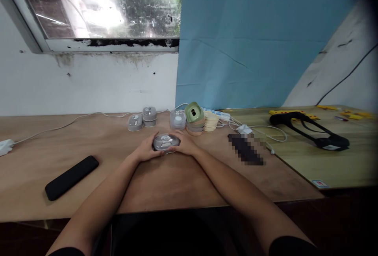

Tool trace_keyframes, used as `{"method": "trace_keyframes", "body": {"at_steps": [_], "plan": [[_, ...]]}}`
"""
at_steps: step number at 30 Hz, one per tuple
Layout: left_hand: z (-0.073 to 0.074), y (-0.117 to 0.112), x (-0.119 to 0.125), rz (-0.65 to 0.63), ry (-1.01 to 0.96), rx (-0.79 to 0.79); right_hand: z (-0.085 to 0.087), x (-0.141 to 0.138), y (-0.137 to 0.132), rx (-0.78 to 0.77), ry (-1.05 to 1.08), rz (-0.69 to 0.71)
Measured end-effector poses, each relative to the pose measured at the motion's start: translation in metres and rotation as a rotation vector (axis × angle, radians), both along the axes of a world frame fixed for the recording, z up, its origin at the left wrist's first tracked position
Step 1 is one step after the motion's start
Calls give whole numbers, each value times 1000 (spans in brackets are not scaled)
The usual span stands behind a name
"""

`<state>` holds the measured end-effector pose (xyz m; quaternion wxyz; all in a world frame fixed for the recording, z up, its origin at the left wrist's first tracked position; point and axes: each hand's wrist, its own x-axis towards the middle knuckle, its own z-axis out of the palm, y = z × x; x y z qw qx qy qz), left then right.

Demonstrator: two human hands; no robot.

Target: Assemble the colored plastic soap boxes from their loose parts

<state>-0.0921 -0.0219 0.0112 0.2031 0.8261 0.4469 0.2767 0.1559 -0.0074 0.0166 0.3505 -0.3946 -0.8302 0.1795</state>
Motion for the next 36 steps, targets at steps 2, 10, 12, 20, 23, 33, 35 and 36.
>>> {"method": "trace_keyframes", "body": {"at_steps": [2, 10, 12, 20, 23, 33, 35, 36], "plan": [[0, -1, 1, -19, -38, -29, -1, 0, 2, -8, 63, -34], [8, -6, 4, -56, -79, -51, -10, 4, 8, -27, 223, -192], [10, -6, 5, -20, -74, -8, -10, 4, 8, 4, 229, -208], [5, 1, 3, 126, -51, 109, -10, 0, 9, 33, 250, -207], [2, 3, 2, 145, -42, 105, -10, -2, 10, 24, 260, -231], [5, -2, 4, 8, -154, -42, -22, 6, 29, -268, 540, -368], [5, -2, 4, -17, -157, -58, -26, 8, 34, -321, 608, -385], [5, -2, 4, -23, -154, -62, -26, 9, 35, -344, 638, -384]]}}
